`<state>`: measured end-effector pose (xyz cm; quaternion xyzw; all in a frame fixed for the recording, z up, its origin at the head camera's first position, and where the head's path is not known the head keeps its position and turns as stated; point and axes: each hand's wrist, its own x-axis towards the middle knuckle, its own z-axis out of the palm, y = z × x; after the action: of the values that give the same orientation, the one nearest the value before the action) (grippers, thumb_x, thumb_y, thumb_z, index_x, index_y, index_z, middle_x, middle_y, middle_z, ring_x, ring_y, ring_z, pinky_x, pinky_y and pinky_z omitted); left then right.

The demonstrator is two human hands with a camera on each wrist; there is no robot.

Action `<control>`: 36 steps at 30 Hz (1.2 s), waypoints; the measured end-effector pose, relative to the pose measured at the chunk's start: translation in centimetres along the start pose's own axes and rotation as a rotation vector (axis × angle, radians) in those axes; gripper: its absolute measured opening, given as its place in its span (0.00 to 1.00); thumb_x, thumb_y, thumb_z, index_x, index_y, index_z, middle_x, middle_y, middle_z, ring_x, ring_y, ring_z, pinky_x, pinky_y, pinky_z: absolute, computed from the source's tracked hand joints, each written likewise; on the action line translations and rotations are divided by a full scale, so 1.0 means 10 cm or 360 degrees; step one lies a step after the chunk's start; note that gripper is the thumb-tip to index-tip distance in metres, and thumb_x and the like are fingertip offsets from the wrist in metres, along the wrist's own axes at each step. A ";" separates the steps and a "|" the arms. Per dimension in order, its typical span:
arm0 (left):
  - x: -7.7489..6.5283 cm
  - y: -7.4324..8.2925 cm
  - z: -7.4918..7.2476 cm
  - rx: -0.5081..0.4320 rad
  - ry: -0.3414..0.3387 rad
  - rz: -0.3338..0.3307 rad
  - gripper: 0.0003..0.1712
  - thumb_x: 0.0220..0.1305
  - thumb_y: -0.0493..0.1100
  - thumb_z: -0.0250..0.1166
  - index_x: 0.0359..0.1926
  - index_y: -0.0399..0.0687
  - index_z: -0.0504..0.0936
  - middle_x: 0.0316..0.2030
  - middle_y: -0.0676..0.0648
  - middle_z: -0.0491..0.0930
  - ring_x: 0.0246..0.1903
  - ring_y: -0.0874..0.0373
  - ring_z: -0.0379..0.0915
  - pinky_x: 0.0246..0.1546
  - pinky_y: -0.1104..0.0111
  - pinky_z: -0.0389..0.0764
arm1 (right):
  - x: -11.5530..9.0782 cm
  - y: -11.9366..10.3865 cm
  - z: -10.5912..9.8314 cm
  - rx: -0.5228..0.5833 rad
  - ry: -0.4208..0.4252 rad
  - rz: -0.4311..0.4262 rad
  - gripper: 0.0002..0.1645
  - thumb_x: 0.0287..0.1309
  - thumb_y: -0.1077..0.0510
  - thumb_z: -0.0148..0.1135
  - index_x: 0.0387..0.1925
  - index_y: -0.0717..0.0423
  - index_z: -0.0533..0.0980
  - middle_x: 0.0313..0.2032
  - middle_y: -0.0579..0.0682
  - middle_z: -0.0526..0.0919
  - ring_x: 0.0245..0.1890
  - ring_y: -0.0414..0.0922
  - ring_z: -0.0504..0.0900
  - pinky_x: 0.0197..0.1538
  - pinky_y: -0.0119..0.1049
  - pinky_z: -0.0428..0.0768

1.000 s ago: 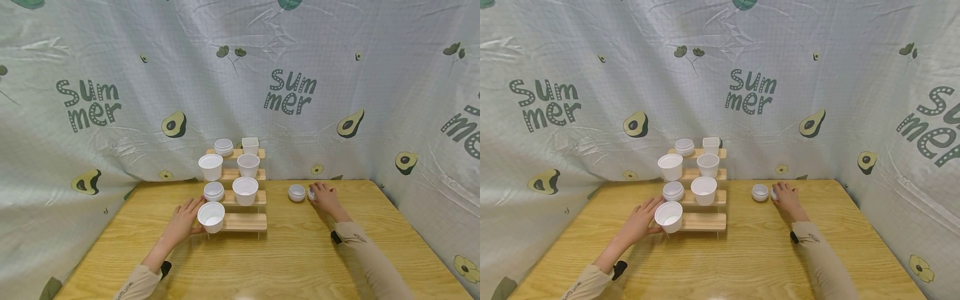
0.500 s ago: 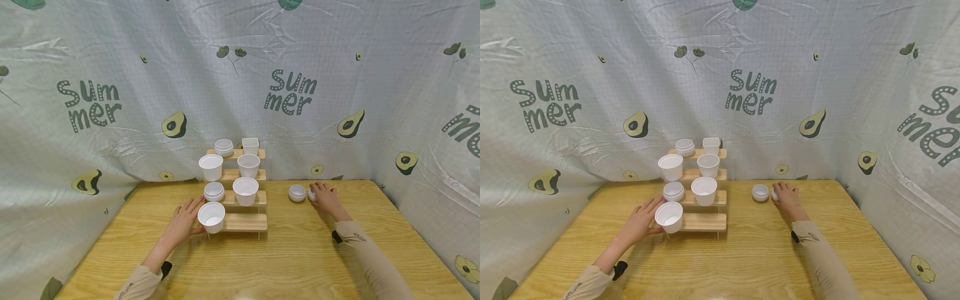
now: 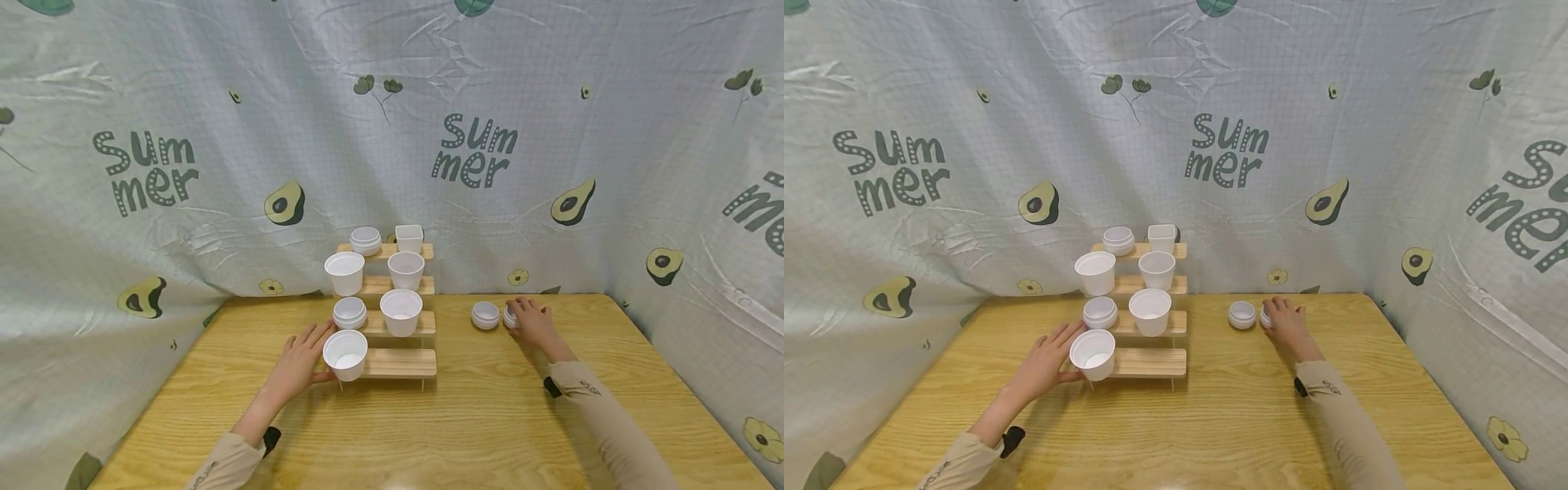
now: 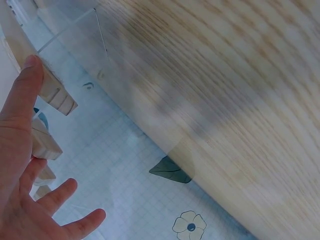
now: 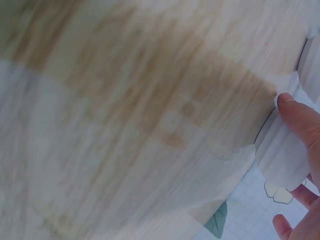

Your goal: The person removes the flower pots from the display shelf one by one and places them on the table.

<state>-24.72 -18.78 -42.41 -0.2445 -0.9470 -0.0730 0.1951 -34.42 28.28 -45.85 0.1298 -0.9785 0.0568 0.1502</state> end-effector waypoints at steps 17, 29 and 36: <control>-0.02 -0.01 0.03 0.0005 -0.0010 -0.0008 0.52 0.37 0.58 0.70 0.63 0.44 0.62 0.62 0.42 0.63 0.59 0.38 0.61 0.46 0.39 0.67 | -0.01 0.01 -0.02 -0.0029 -0.0017 -0.0060 0.35 0.42 0.56 0.68 0.54 0.58 0.67 0.53 0.64 0.69 0.52 0.62 0.66 0.43 0.61 0.64; -0.03 -0.03 0.03 0.0002 0.0023 -0.0003 0.52 0.36 0.58 0.70 0.63 0.44 0.62 0.62 0.43 0.64 0.58 0.39 0.61 0.46 0.39 0.67 | -0.07 0.05 -0.03 -0.0064 0.0113 -0.0144 0.37 0.39 0.52 0.71 0.53 0.57 0.68 0.51 0.60 0.71 0.50 0.58 0.67 0.40 0.56 0.64; -0.01 -0.03 0.03 -0.0004 0.0031 0.0004 0.52 0.36 0.58 0.70 0.63 0.44 0.62 0.62 0.42 0.64 0.58 0.38 0.61 0.46 0.39 0.68 | -0.16 -0.03 -0.08 -0.0039 0.0255 -0.0292 0.36 0.35 0.55 0.73 0.50 0.58 0.71 0.48 0.59 0.74 0.47 0.57 0.71 0.39 0.55 0.66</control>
<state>-24.87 -18.97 -42.70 -0.2453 -0.9446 -0.0765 0.2041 -32.67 28.50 -45.56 0.2119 -0.9480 0.0410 0.2340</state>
